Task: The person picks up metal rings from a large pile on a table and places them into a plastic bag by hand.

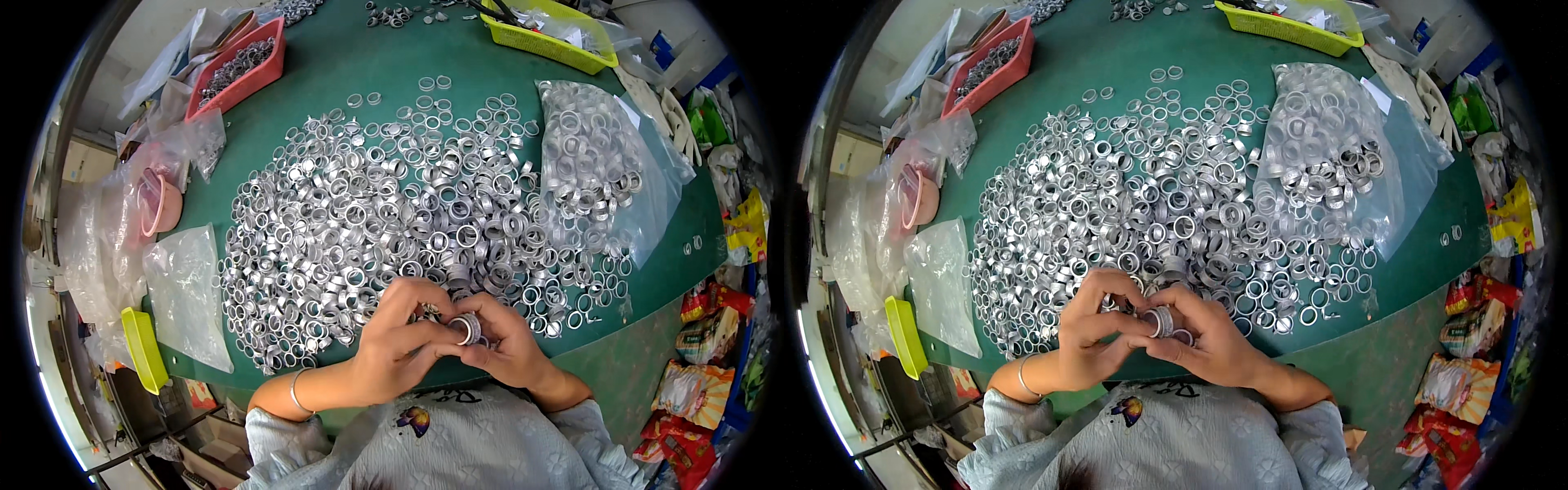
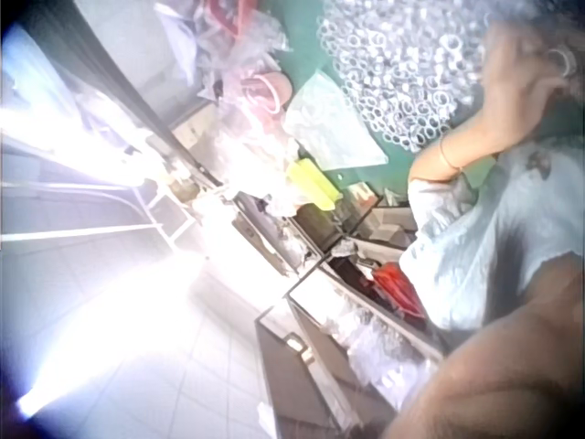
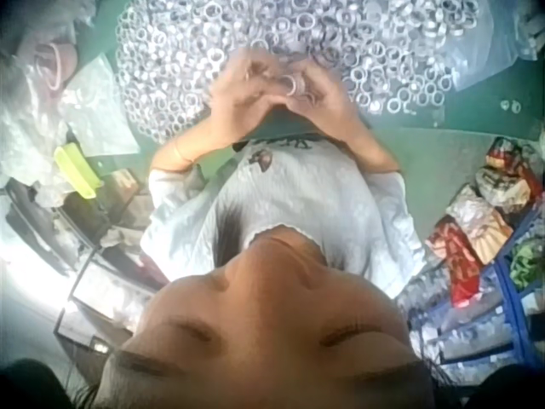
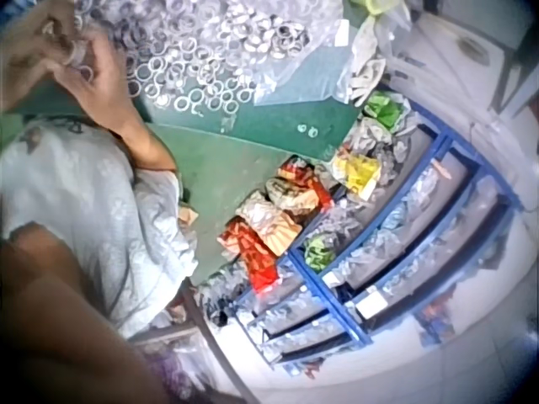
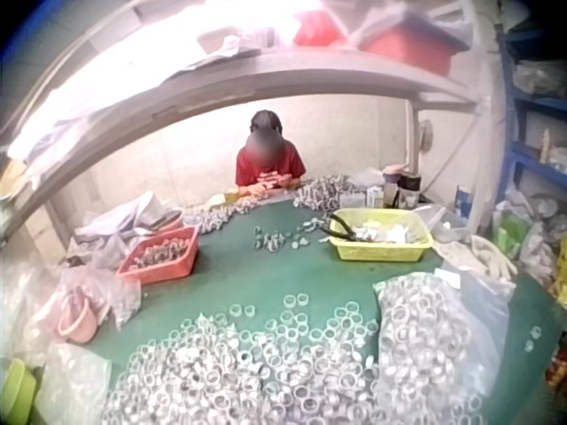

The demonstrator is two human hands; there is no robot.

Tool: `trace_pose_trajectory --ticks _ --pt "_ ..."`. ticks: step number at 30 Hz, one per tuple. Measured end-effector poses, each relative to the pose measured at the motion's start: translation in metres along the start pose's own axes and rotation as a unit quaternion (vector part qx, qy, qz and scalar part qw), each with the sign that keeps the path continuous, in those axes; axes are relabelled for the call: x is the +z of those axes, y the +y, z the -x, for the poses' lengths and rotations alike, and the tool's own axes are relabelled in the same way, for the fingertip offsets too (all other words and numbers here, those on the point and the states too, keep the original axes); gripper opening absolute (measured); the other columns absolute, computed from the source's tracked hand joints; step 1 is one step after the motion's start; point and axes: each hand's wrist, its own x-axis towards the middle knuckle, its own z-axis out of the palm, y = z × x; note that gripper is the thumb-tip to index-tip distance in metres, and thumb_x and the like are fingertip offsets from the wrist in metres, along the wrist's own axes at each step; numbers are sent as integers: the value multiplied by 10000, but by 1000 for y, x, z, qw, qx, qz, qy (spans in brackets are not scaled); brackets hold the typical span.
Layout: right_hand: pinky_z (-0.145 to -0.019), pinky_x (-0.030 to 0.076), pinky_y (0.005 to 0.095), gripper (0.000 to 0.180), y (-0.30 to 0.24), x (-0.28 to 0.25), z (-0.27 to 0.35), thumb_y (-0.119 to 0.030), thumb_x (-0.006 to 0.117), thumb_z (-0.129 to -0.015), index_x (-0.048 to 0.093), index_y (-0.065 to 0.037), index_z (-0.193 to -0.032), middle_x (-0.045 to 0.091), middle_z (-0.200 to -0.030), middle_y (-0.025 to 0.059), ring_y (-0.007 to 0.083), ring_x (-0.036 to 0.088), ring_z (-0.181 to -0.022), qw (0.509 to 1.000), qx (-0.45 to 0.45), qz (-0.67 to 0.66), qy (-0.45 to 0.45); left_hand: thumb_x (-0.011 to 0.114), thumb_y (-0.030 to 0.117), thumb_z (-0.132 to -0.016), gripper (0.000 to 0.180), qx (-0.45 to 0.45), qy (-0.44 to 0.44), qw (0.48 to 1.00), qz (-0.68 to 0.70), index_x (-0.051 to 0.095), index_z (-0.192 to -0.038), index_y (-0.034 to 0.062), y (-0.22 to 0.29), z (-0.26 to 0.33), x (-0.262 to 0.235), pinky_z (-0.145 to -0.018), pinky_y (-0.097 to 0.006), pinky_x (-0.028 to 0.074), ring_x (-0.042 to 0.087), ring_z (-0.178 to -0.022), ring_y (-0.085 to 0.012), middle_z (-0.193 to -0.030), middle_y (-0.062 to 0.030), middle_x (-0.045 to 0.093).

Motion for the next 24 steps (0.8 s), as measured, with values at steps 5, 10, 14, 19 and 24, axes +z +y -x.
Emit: trace_pose_trajectory --ticks 5,10,14,19,24 --pt "-541 424 259 341 -10 -10 -3 -270 603 -878 514 18 -1038 603 -725 63 128 576 -595 991 6 98 -91 758 80 -631 214 115 -20 993 -33 634 -798 35 -4 4 1 -720 -347 439 547 -888 -263 -901 -67 552" --pt "-543 430 283 384 3 -14 5 -250 700 -784 557 22 -1014 592 -732 94 166 587 -610 987 -57 85 -126 648 159 -635 229 189 -102 969 -123 599 -810 20 7 -1 -4 -710 -342 428 541 -938 -285 -952 -102 531" --pt "-536 435 297 363 2 -11 3 -241 740 -734 574 9 -940 580 -749 90 203 581 -608 976 -114 114 -143 581 155 -600 253 255 -132 950 -125 576 -789 -12 9 3 -5 -673 -345 420 535 -934 -289 -951 -125 525" --pt "-510 445 305 341 0 -1 12 -229 746 -721 576 -7 -916 545 -757 72 224 571 -601 959 -158 150 -181 591 135 -593 196 297 -138 935 -136 572 -733 0 20 15 -9 -662 -352 426 532 -922 -287 -917 -108 513" --pt "-525 458 293 316 -13 9 18 -200 725 -756 587 -5 -963 570 -781 67 197 580 -594 968 -121 111 -192 606 122 -599 183 272 -149 947 -84 577 -731 0 26 22 -12 -698 -379 434 525 -942 -295 -893 -102 497"
